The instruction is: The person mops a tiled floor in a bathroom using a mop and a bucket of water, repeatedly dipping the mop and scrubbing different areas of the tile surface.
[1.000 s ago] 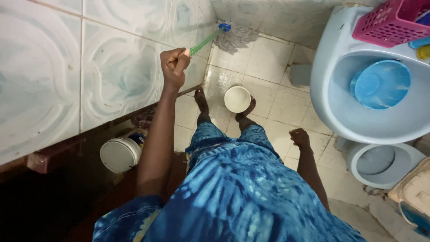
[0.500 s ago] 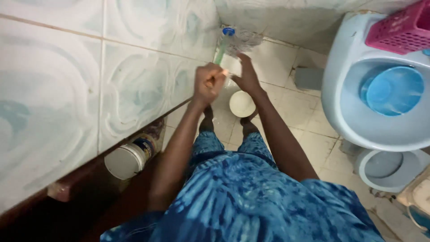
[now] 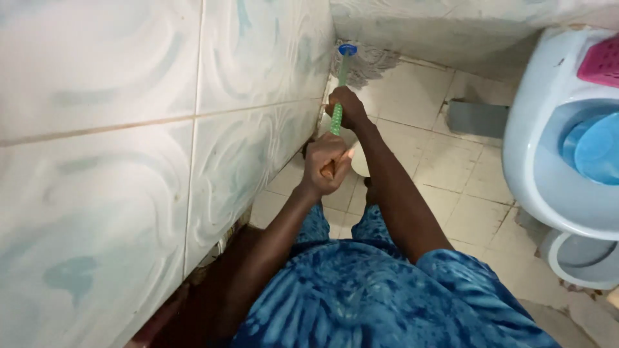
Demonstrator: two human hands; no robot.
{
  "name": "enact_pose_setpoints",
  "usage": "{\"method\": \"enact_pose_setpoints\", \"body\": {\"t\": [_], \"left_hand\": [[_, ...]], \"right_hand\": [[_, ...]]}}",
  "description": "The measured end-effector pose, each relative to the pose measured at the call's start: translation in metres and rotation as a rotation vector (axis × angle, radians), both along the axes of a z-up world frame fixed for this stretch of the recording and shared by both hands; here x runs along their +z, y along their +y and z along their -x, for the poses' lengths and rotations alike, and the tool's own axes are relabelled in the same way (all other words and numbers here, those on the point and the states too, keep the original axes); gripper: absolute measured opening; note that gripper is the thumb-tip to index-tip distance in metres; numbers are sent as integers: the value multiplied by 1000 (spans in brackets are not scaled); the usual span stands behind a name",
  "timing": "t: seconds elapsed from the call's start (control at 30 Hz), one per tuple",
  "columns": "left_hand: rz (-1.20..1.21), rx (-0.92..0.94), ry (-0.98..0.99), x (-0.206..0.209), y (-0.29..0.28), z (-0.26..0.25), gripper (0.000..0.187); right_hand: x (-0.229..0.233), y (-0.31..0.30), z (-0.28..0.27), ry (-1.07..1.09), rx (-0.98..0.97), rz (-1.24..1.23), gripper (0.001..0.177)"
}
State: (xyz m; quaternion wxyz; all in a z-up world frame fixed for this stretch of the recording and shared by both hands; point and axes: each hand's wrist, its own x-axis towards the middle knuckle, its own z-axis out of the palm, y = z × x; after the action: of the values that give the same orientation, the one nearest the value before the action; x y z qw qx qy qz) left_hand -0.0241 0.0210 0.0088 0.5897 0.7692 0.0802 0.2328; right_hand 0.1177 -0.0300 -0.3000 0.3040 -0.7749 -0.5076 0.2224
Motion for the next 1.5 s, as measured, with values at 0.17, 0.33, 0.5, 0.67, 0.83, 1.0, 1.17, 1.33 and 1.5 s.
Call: {"method": "enact_pose_setpoints", "body": {"t": [0.17, 0.33, 0.5, 0.67, 0.83, 1.0, 1.17, 1.33, 1.5], "left_hand": [[54, 75, 87, 17, 14, -1, 33], [362, 95, 173, 11, 11, -4, 37], [648, 19, 194, -43, -35, -7, 10], [377, -320, 106, -82, -94, -26, 19], [546, -355, 358, -84, -74, -77, 22], [196, -521, 62, -47, -94, -107, 38], [248, -460, -17, -42, -55, -103, 29], [117, -352, 177, 12, -5, -63, 38], [16, -195, 64, 28, 29, -53, 15]], "right_hand": [[2, 8, 8, 104, -91, -98, 20], [30, -30, 17, 264, -208, -58, 17], [-1, -130, 39, -39, -271, -39, 26], [-22, -251, 56, 274, -636, -100, 12], [-17, -234, 18, -9, -672, -269, 23], [-33, -215, -34, 734, -970, -725, 27], [-69, -174, -68, -274, -670, -369, 23], [-67, -79, -10, 1485, -878, -989, 29], [-59, 23, -10, 58, -313, -479, 27]]}}
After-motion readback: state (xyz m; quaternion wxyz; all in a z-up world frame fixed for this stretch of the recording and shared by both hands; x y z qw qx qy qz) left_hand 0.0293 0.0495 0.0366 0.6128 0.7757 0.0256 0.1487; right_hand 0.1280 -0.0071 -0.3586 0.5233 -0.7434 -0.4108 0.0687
